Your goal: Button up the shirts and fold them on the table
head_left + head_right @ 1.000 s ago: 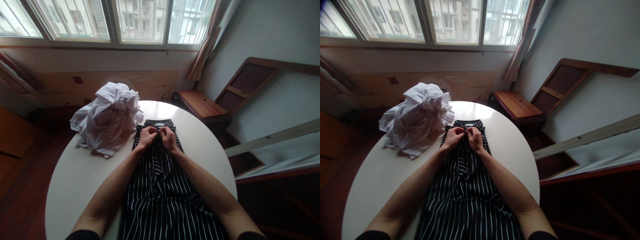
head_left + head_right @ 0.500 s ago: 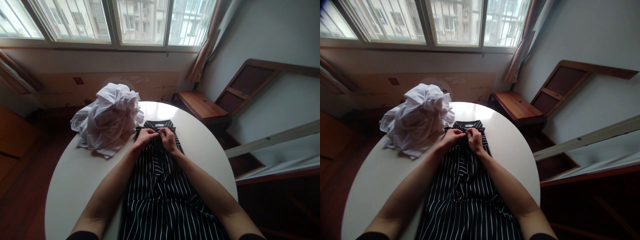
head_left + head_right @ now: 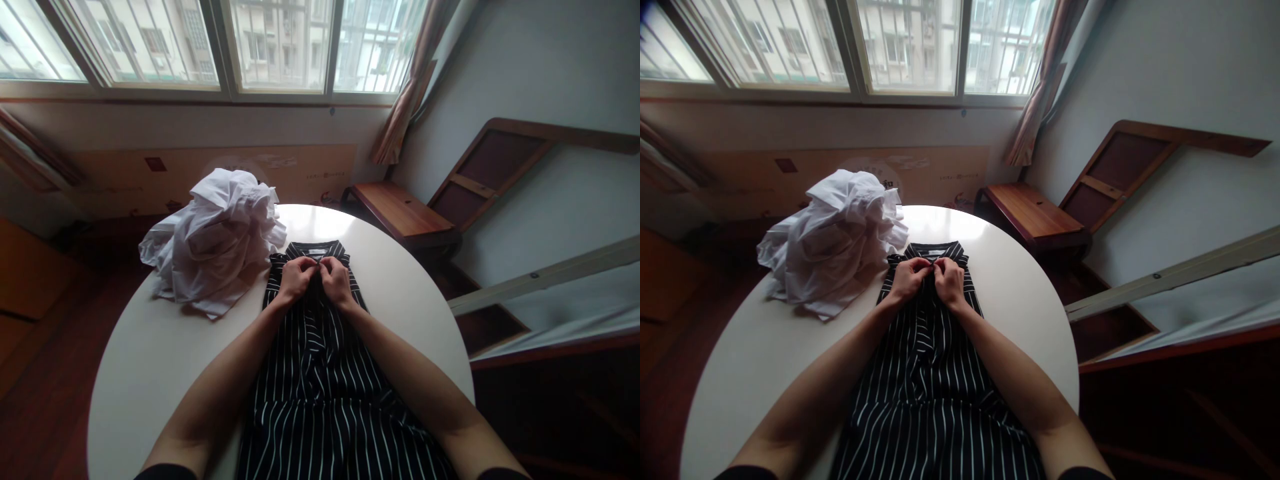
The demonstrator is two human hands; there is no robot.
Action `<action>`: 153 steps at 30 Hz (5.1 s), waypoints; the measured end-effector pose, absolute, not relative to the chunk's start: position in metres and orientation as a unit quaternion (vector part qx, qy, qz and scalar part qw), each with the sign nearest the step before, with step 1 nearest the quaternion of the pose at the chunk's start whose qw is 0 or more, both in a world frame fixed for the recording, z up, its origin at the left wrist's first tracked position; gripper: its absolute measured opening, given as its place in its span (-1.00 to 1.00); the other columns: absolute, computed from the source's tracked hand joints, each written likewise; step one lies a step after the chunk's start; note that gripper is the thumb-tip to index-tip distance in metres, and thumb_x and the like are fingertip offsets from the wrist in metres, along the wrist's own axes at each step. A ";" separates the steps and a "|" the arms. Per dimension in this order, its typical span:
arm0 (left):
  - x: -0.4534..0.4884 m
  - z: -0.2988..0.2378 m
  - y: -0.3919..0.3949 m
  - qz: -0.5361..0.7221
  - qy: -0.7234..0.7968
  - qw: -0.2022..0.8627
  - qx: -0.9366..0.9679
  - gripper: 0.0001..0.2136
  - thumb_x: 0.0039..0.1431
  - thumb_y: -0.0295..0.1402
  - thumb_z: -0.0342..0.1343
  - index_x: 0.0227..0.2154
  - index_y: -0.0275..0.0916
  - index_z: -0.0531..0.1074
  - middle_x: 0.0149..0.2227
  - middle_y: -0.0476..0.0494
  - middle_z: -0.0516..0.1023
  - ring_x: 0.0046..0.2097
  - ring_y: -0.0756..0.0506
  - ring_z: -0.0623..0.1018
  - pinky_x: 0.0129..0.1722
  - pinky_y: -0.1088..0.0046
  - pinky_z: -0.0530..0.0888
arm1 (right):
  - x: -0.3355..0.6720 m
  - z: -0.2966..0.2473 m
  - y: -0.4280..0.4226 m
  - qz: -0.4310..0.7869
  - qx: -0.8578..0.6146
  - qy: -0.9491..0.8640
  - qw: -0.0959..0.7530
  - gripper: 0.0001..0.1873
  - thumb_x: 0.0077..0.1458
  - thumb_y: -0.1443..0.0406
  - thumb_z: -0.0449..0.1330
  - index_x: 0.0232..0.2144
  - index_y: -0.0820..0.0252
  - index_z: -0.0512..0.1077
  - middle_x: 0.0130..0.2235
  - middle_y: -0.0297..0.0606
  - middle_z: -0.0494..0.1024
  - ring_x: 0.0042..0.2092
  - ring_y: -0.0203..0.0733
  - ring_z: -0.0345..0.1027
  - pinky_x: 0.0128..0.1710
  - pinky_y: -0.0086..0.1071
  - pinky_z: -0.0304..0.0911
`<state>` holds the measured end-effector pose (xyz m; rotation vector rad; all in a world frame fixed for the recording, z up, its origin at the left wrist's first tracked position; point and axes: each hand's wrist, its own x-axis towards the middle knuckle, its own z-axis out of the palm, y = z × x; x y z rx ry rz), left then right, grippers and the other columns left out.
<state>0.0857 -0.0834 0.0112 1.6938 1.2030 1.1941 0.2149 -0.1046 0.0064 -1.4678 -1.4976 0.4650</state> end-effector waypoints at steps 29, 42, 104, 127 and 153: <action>0.066 0.005 -0.072 0.499 0.563 0.264 0.603 -0.86 -0.04 -0.28 0.21 -0.46 -0.25 0.51 -0.45 -0.06 0.57 -0.39 -0.02 0.52 -0.29 0.48 0.41 | 0.231 0.009 -0.092 0.296 -0.572 -0.550 0.532 -0.71 0.05 0.11 0.12 -0.35 0.25 0.42 -0.33 -0.18 0.52 -0.32 -0.18 0.38 -0.27 -0.30 0.30; 0.085 0.036 -0.046 0.430 0.532 0.148 0.714 -0.92 0.08 -0.36 0.13 -0.39 -0.24 0.48 -0.37 -0.14 0.54 -0.30 -0.09 0.49 -0.21 0.41 0.37 | 0.242 -0.005 -0.165 0.035 -0.607 -0.765 0.211 -0.58 0.18 0.18 0.06 0.07 0.09 0.33 0.16 -0.10 0.32 0.17 0.10 0.10 0.13 0.05 -0.06; 0.078 -0.007 -0.091 0.467 0.441 0.332 0.691 -0.95 -0.02 -0.43 0.15 -0.47 -0.27 0.48 -0.45 -0.05 0.54 -0.40 0.00 0.50 -0.35 0.51 0.41 | 0.227 0.003 -0.108 0.273 -0.575 -0.660 0.400 -0.81 0.09 0.24 0.09 -0.38 0.16 0.48 -0.31 -0.28 0.57 -0.22 -0.17 0.41 -0.10 -0.29 0.23; 0.048 0.034 -0.143 0.097 0.264 0.038 0.959 -0.75 0.15 -0.21 0.09 -0.55 -0.24 0.44 -0.48 -0.08 0.51 -0.32 -0.07 0.45 -0.26 0.39 0.25 | 0.267 0.033 -0.196 0.028 -0.423 -0.897 0.129 -0.64 0.21 0.15 0.04 -0.52 0.19 0.43 -0.44 -0.26 0.50 -0.27 -0.19 0.28 0.03 -0.17 -0.08; 0.069 0.014 -0.145 0.203 0.540 0.221 0.786 -0.88 0.05 -0.32 0.10 -0.41 -0.15 0.53 -0.34 -0.14 0.58 -0.29 -0.15 0.52 -0.33 0.41 0.36 | 0.225 0.017 -0.158 0.168 -0.622 -0.747 0.162 -0.92 0.07 0.32 0.16 -0.42 0.14 0.46 -0.30 -0.25 0.54 -0.20 -0.11 0.37 -0.20 -0.26 0.14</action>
